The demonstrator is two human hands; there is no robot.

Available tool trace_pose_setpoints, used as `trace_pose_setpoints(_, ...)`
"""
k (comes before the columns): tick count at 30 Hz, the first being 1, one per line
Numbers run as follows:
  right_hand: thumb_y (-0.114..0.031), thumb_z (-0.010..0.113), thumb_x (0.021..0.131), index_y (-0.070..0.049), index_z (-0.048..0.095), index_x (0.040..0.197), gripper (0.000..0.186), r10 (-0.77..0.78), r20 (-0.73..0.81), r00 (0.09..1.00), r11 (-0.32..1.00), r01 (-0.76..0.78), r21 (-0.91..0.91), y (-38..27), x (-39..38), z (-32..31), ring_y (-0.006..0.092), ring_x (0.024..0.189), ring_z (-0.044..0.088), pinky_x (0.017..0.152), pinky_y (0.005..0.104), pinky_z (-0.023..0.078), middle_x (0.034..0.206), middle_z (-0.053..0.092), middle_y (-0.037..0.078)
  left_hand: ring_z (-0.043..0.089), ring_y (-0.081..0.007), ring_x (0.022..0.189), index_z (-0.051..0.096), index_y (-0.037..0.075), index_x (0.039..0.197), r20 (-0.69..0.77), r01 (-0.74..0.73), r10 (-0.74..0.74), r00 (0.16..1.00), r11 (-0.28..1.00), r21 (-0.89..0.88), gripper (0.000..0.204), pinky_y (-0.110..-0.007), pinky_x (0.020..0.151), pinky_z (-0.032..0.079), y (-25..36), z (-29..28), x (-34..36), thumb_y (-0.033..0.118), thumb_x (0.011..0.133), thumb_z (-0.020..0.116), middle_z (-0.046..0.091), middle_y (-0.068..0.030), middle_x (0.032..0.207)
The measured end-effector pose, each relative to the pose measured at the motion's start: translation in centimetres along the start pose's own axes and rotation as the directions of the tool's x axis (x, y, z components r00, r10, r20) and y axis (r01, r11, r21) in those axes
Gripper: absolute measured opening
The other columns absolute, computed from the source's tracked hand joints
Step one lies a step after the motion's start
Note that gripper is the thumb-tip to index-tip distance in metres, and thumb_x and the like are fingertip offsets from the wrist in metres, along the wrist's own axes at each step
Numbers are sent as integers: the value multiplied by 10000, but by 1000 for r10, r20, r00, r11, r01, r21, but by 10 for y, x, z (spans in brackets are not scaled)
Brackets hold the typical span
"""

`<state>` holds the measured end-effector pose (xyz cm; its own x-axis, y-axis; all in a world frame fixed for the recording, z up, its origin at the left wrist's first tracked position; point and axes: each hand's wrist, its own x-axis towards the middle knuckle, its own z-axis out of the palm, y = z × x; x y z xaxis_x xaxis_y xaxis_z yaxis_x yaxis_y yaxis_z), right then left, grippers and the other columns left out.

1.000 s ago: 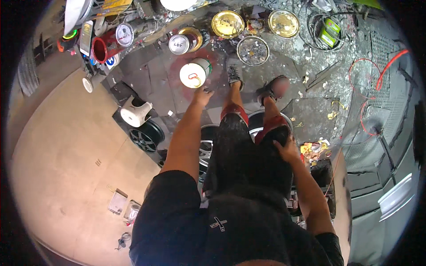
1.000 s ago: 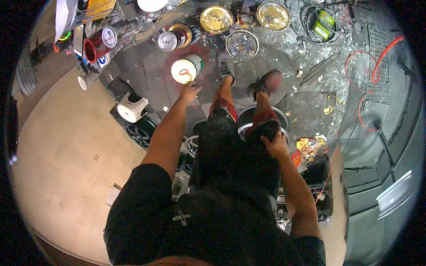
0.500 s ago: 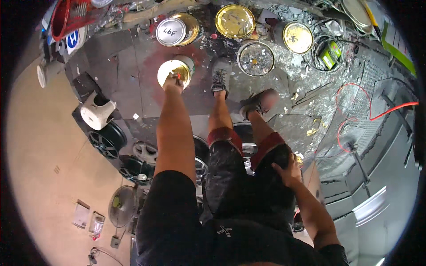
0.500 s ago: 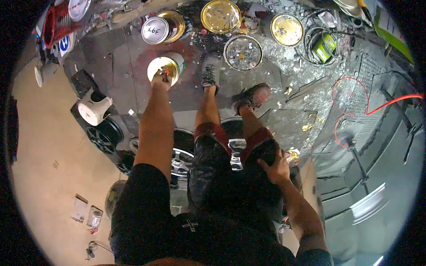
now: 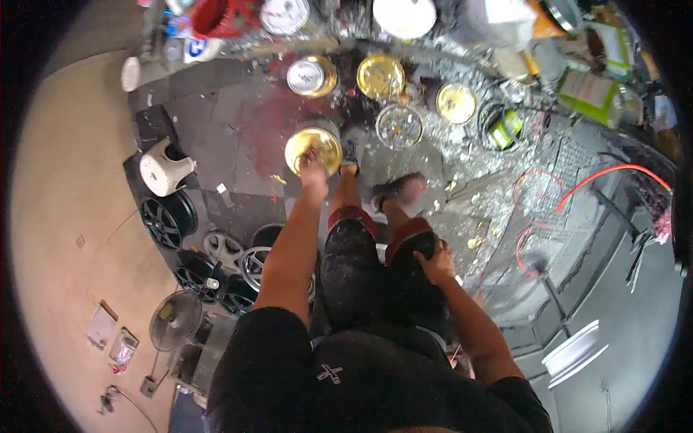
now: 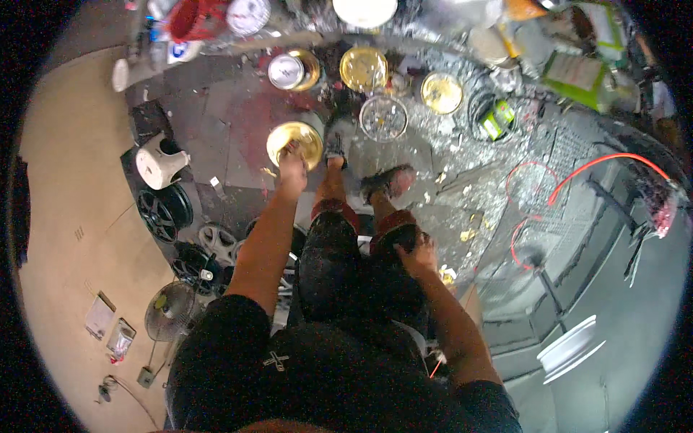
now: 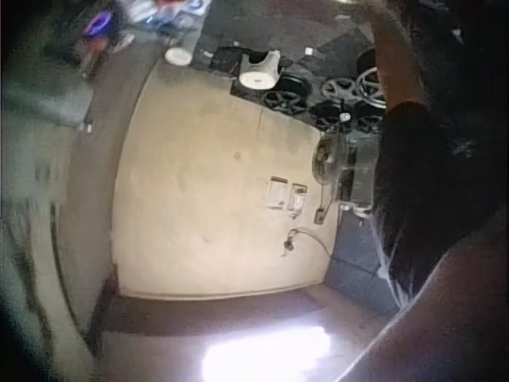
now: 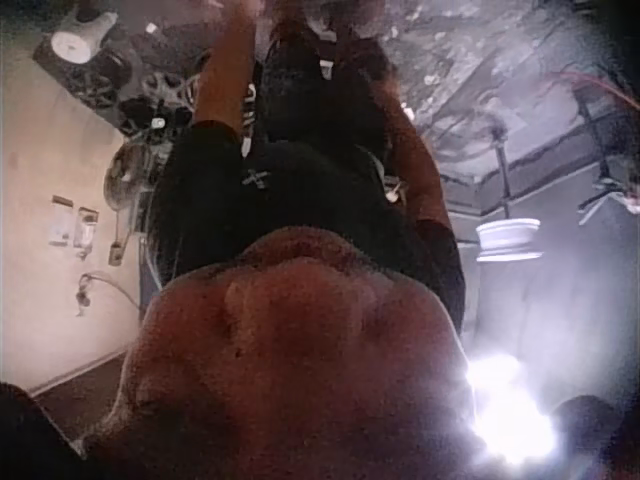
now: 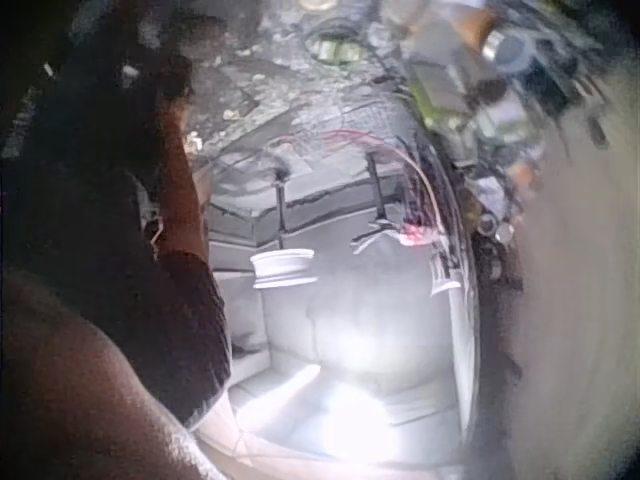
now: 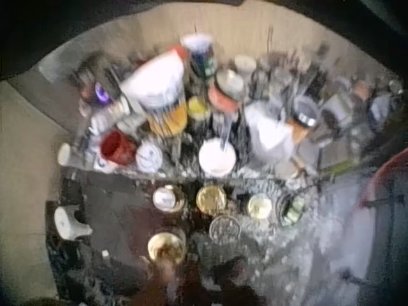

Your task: The person pours liquids from multiple containers into a small white cup and stirs the mixture with a thin tool.

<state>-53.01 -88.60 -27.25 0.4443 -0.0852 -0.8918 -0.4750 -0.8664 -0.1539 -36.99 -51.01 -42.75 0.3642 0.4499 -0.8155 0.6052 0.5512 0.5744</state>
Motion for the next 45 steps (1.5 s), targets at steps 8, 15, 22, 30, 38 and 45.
trace_pose_setpoints(8, -636, 501, 997, -63, 451, 1519, 777, -143, 116, 983, 923, 90, 374, -28, -23, -84, 419, 1258, 587, 1046, 482, 462, 1475, 543, 208, 624, -124, 920, 659, 19, 1180, 650, -528, 26, 759, 609, 592, 330, -302, 845, 512, 123, 29, -266, 286, 990, 694, 692, -40, 1005)
trace_pose_setpoints(15, -613, 431, 1049, -85, 522, 1458, 674, -176, -7, 984, 13, 9, 1000, -47, -40, -122, 294, 1156, 654, 1001, 487, 507, 1380, 616, 132, 686, -224, 1030, 584, -9, 1298, 868, -744, -55, 494, 490, 454, 477, -371, 916, 526, 197, 103, -430, 278, 949, 737, 696, -168, 1148)
trace_pose_setpoints(22, -510, 552, 1041, -23, 556, 1385, 597, 132, -97, 986, -159, 118, 980, -92, -106, -197, 291, 992, 695, 891, 443, 574, 1276, 643, 166, 655, -397, 1054, 497, -23, 1377, 989, -991, 131, 68, 122, 52, 656, -463, 911, 530, 248, 161, -418, 300, 879, 775, 633, -226, 1211)
trace_pose_setpoints(30, -350, 665, 995, -79, 554, 1289, 415, 358, -132, 924, -97, 177, 979, -166, -151, -222, 272, 935, 650, 741, 376, 540, 1129, 606, 128, 636, -451, 1091, 468, -86, 1375, 999, -999, -28, 26, 39, 27, 757, -496, 941, 514, 322, 215, -350, 430, 898, 749, 623, -275, 1212)
trace_pose_setpoints(38, -79, 673, 953, -27, 573, 1244, 312, 447, -126, 886, -114, 196, 974, -218, -170, -237, 274, 915, 672, 801, 384, 568, 1118, 625, 111, 643, -438, 1124, 534, -84, 1347, 999, -998, 45, 28, 65, 26, 720, -488, 966, 519, 351, 248, -298, 433, 892, 745, 644, -288, 1236)
trace_pose_setpoints(45, -319, 710, 959, -36, 508, 1179, 412, 454, -119, 883, -111, 189, 976, -247, -193, -264, 309, 895, 708, 729, 395, 552, 1083, 653, 158, 667, -420, 1077, 614, -40, 1251, 989, -936, -48, 141, 319, 149, 603, -458, 958, 529, 368, 273, -270, 426, 887, 735, 682, -250, 1168)
